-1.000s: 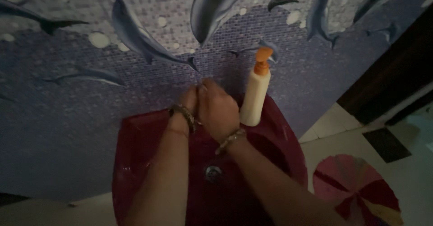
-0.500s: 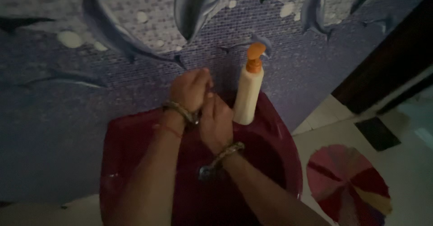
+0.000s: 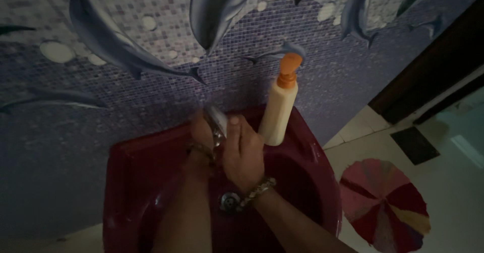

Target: The person takes a cloth from a towel ring and wipes the basin and rim of a red pedestal sink, moving a bottle to clean the surface underneath.

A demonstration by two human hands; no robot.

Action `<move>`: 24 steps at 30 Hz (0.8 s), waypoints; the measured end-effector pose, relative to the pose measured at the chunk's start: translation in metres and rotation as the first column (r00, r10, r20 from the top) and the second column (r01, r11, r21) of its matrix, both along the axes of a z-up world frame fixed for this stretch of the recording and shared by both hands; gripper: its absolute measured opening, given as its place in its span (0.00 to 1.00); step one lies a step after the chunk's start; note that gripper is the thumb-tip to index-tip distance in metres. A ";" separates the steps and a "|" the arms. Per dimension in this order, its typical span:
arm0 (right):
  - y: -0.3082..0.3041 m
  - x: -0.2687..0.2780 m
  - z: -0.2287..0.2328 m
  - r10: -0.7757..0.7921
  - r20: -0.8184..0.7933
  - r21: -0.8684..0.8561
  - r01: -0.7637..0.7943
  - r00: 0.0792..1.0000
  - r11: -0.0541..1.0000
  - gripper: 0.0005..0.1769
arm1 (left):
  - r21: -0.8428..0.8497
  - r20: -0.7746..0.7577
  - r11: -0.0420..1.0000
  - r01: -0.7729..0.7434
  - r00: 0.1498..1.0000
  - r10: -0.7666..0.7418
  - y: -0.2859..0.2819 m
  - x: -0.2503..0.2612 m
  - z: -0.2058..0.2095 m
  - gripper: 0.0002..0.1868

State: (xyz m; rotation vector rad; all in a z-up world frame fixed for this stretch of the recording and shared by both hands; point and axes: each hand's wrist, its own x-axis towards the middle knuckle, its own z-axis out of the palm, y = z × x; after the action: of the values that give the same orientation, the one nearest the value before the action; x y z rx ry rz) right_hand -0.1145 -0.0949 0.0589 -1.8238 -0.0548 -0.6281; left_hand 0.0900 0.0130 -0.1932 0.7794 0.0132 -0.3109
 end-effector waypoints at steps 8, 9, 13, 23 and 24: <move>-0.001 0.000 -0.001 0.010 -0.020 0.006 -0.009 1.000 1.000 0.24 | 0.207 0.072 0.972 -0.111 0.993 0.098 0.000 -0.005 0.047 0.17; -0.001 0.000 -0.002 0.015 -0.013 0.013 -0.015 1.000 1.000 0.24 | 0.272 0.069 0.950 -0.150 0.988 0.137 -0.001 -0.011 0.065 0.18; -0.002 0.001 -0.004 0.009 -0.029 -0.008 -0.009 1.000 1.000 0.25 | 0.186 0.115 0.967 -0.171 0.982 0.151 -0.009 -0.050 0.142 0.14; -0.003 0.003 -0.009 0.114 0.085 0.050 -0.118 0.990 0.992 0.21 | 0.714 0.679 0.441 -0.544 0.692 -0.246 -0.026 -0.124 0.285 0.22; -0.004 0.003 -0.009 0.104 0.046 0.053 -0.106 0.994 0.993 0.22 | 0.707 0.673 0.468 -0.531 0.708 -0.214 -0.026 -0.120 0.284 0.22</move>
State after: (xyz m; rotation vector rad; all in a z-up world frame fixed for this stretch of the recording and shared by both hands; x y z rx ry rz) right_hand -0.1117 -0.0990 0.0495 -1.7421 -0.1598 -0.5890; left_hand -0.0302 -0.0127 0.0904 1.9300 -0.5161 0.2843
